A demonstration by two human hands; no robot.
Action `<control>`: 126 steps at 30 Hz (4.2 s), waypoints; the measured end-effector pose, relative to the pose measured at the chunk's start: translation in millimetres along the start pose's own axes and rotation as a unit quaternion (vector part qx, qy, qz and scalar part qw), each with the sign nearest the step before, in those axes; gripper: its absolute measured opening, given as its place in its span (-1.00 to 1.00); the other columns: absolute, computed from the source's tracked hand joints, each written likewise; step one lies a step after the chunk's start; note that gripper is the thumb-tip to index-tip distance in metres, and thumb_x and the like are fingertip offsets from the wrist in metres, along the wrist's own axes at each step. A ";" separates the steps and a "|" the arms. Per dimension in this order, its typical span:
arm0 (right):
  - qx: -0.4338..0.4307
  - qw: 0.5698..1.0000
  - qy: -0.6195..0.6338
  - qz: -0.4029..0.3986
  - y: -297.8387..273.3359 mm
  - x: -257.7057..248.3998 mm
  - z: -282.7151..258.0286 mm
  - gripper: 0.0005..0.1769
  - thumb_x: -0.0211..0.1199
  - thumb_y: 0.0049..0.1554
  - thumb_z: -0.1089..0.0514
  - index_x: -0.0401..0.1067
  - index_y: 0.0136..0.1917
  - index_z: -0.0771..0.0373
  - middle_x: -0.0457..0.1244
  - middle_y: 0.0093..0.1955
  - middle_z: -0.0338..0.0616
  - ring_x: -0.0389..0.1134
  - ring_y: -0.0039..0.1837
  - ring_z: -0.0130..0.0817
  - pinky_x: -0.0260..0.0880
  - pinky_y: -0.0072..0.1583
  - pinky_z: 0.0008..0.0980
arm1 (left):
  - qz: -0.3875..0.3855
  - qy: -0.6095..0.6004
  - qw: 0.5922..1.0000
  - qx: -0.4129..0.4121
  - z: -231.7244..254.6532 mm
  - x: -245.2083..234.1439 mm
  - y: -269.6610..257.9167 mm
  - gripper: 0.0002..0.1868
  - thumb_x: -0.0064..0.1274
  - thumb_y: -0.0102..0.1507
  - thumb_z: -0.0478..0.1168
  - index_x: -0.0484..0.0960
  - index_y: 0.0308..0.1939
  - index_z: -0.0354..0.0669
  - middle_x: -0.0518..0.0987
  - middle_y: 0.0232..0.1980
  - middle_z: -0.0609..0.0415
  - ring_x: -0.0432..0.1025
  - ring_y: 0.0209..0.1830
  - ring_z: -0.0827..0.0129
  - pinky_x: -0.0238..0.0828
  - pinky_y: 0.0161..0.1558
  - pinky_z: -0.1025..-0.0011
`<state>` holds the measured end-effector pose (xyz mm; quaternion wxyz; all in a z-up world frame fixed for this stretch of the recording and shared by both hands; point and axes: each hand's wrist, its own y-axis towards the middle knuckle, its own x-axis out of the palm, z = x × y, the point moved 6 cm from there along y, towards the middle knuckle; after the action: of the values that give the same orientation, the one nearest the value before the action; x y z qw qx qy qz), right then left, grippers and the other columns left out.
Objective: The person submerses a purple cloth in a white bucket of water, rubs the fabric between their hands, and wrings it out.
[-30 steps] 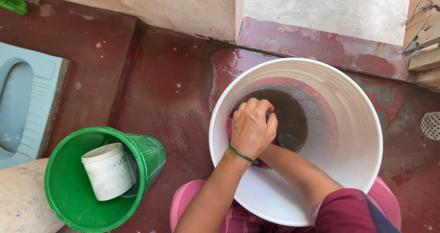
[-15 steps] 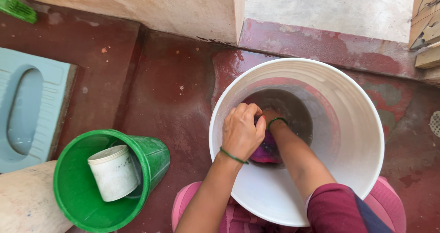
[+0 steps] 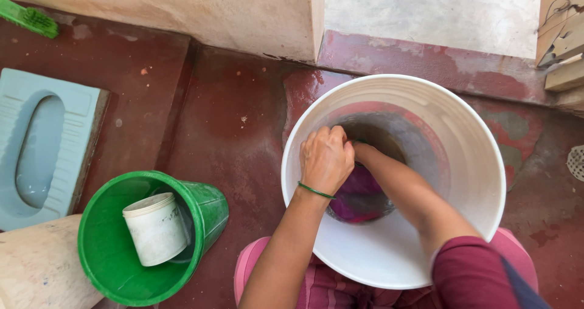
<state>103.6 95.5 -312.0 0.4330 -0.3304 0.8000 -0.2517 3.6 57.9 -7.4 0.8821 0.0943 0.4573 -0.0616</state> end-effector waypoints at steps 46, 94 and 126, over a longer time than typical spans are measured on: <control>0.041 0.995 -0.058 0.073 -5.9 -51.5 10.4 -0.58 0.48 -0.12 0.00 0.56 0.01 0.15 0.37 0.12 -0.02 0.34 0.23 -0.09 0.39 0.24 -0.21 | -0.080 0.053 0.995 0.005 2.6 16.6 -3.3 -0.77 0.18 0.18 -0.10 0.60 -0.29 -0.21 0.63 -0.27 -0.16 0.53 -0.19 -0.07 0.41 -0.12 -0.04; -0.043 0.984 -0.138 0.100 -198.0 -193.5 -46.8 -0.26 0.37 0.09 -0.08 0.26 0.46 0.15 0.34 0.21 0.17 0.33 0.32 0.07 0.30 0.32 -0.06 | -0.582 0.220 0.756 -0.206 -44.0 237.1 -69.9 0.25 0.11 0.06 0.56 -0.42 0.57 0.64 -0.75 0.64 0.02 -0.59 0.66 -0.26 -0.36 0.27 -0.67; -0.087 0.973 -0.159 0.145 -194.9 -200.2 -45.3 -0.33 0.41 0.06 0.05 0.32 0.40 0.20 0.32 0.22 0.21 0.31 0.31 0.10 0.29 0.29 -0.05 | -0.723 0.312 0.541 0.295 -26.7 332.3 -137.4 -0.51 0.00 0.18 -0.14 0.71 0.17 -0.11 0.63 0.22 -0.10 0.53 0.20 0.08 0.50 0.12 0.05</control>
<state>206.7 122.6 -49.8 0.5561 -0.2830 0.7792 -0.0595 146.3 -77.5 -309.6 0.2619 -0.0008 0.5727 -0.7768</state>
